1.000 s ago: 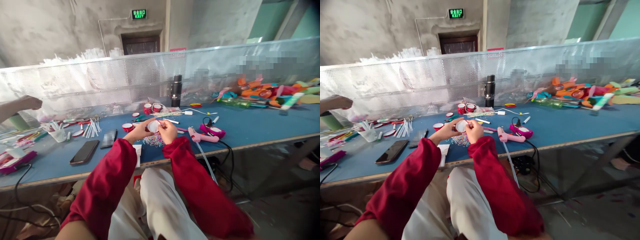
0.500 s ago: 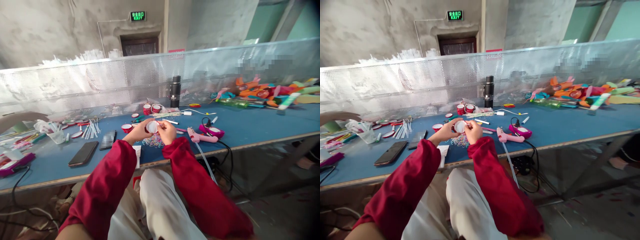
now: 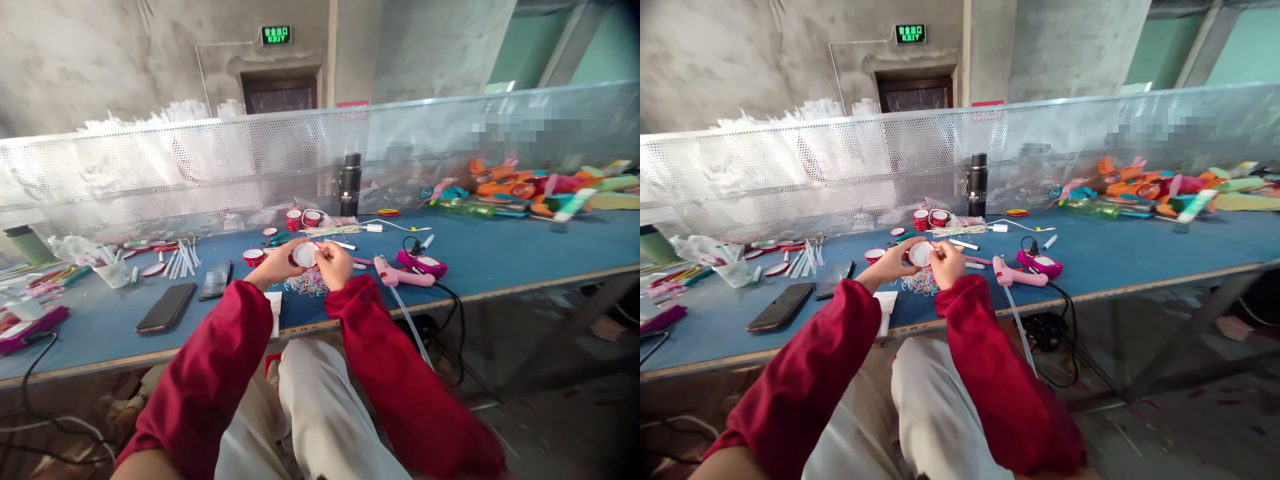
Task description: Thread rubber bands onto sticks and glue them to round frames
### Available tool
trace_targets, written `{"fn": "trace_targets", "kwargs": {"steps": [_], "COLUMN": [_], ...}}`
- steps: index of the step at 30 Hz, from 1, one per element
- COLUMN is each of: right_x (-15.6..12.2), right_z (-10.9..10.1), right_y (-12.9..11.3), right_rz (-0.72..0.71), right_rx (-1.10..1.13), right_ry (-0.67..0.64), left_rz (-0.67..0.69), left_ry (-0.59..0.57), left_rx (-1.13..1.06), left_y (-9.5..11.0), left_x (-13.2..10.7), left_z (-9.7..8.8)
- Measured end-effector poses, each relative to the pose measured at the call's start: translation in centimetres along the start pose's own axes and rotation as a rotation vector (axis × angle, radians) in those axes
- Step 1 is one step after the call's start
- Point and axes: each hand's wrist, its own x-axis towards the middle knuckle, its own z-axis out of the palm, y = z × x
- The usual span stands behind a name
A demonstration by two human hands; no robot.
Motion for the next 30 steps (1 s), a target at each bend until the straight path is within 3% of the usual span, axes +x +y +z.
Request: {"fn": "trace_targets", "kwargs": {"steps": [9, 18, 30], "right_x": [-0.61, -0.68, -0.75], "right_z": [-0.32, -0.2, -0.02], "right_y": [-1.01, -0.99, -0.94], "right_rz": [-0.197, -0.25, -0.252], "right_rx": [-0.082, -0.125, -0.139], "right_ry": [-0.054, -0.079, -0.082], "left_rz": [-0.113, -0.287, -0.328], "left_ry": [0.295, 0.285, 0.295], "left_rx": [-0.25, -0.453, -0.447], "left_y": [0.25, 0.53, 0.02], "left_x": [0.59, 0.5, 0.45], "left_z": [-0.39, -0.26, -0.41]}}
